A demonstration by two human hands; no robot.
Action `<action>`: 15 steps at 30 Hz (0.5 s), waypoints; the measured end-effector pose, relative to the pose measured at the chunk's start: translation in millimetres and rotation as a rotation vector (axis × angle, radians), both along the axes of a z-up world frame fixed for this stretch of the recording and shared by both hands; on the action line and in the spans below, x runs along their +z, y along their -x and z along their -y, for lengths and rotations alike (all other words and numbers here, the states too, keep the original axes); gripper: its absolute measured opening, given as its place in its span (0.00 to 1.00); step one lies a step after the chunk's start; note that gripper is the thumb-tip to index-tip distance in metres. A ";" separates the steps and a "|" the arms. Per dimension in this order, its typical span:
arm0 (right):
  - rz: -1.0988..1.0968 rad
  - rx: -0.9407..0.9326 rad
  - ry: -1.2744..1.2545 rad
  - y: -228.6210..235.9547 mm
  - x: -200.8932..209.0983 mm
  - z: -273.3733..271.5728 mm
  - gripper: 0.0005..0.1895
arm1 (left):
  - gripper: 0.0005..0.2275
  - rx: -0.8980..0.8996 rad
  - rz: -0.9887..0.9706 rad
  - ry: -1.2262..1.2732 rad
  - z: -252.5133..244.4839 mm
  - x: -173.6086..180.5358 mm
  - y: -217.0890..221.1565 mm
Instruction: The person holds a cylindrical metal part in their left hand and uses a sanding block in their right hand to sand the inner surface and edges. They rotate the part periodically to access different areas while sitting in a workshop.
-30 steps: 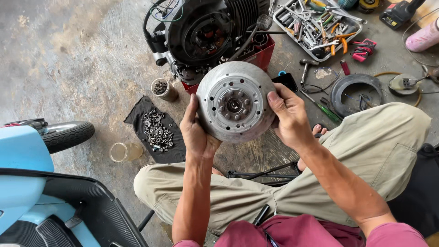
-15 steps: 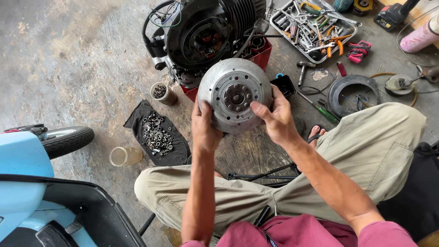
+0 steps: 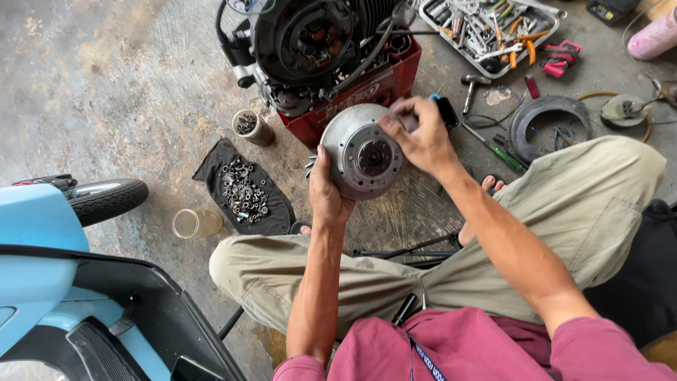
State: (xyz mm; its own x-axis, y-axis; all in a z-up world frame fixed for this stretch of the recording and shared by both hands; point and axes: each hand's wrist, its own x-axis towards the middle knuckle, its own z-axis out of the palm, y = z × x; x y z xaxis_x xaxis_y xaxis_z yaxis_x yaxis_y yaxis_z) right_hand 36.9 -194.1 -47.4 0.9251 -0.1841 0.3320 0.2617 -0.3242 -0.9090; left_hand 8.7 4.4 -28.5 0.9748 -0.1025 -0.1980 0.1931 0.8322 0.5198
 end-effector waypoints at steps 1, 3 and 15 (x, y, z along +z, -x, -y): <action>-0.007 -0.002 -0.002 5.9 13.0 -3.4 0.27 | 0.18 -0.002 -0.007 -0.002 -1.6 1.1 2.5; 0.242 -0.129 0.174 8.1 44.8 -5.2 0.13 | 0.18 -0.016 0.040 -0.006 0.6 5.7 -1.8; 0.277 0.124 0.199 24.8 68.4 -7.9 0.16 | 0.19 0.011 0.036 -0.116 -8.4 38.0 -15.5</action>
